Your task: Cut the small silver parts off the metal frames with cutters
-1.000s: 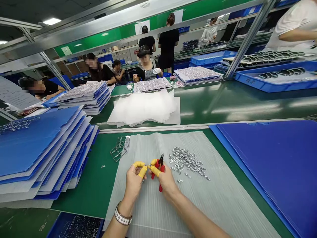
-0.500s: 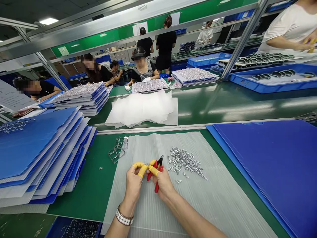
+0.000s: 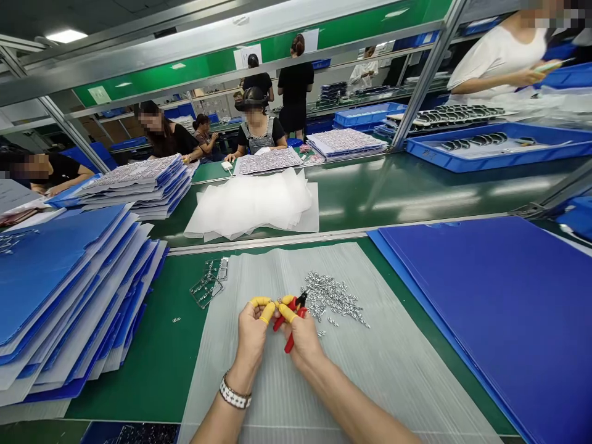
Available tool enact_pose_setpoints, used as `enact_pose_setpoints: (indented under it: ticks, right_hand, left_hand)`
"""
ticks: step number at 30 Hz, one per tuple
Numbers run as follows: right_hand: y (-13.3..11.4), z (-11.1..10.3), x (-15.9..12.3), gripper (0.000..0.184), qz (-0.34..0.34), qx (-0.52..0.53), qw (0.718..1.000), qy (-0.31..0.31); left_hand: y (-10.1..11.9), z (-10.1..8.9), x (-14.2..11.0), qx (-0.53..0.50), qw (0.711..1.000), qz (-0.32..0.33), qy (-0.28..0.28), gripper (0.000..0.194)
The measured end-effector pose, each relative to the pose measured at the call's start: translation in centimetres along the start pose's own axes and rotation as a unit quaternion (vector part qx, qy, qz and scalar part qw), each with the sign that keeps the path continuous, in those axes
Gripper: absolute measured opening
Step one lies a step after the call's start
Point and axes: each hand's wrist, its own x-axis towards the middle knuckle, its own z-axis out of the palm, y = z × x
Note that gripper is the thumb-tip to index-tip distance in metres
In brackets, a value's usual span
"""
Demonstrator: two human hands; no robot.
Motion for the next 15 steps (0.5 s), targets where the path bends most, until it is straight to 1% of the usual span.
enact_pose_setpoints:
  ticks: [3, 7, 15]
  right_hand:
    - [-0.3, -0.2, 0.1, 0.029, -0.001, 0.019, 1.0, 0.014]
    - [-0.5, -0.8, 0.3, 0.03, -0.018, 0.018, 0.999, 0.029]
    - [-0.8, -1.9, 0.8, 0.029, -0.099, -0.065, 0.99, 0.078]
  left_hand:
    - [-0.3, 0.6, 0.4, 0.001, 1.0, -0.007, -0.012, 0.025]
    - [-0.5, 1.4, 0.9, 0.006, 1.0, -0.014, -0.028, 0.025]
    - [-0.7, 2.8, 1.3, 0.019, 0.999, -0.007, -0.048, 0.027]
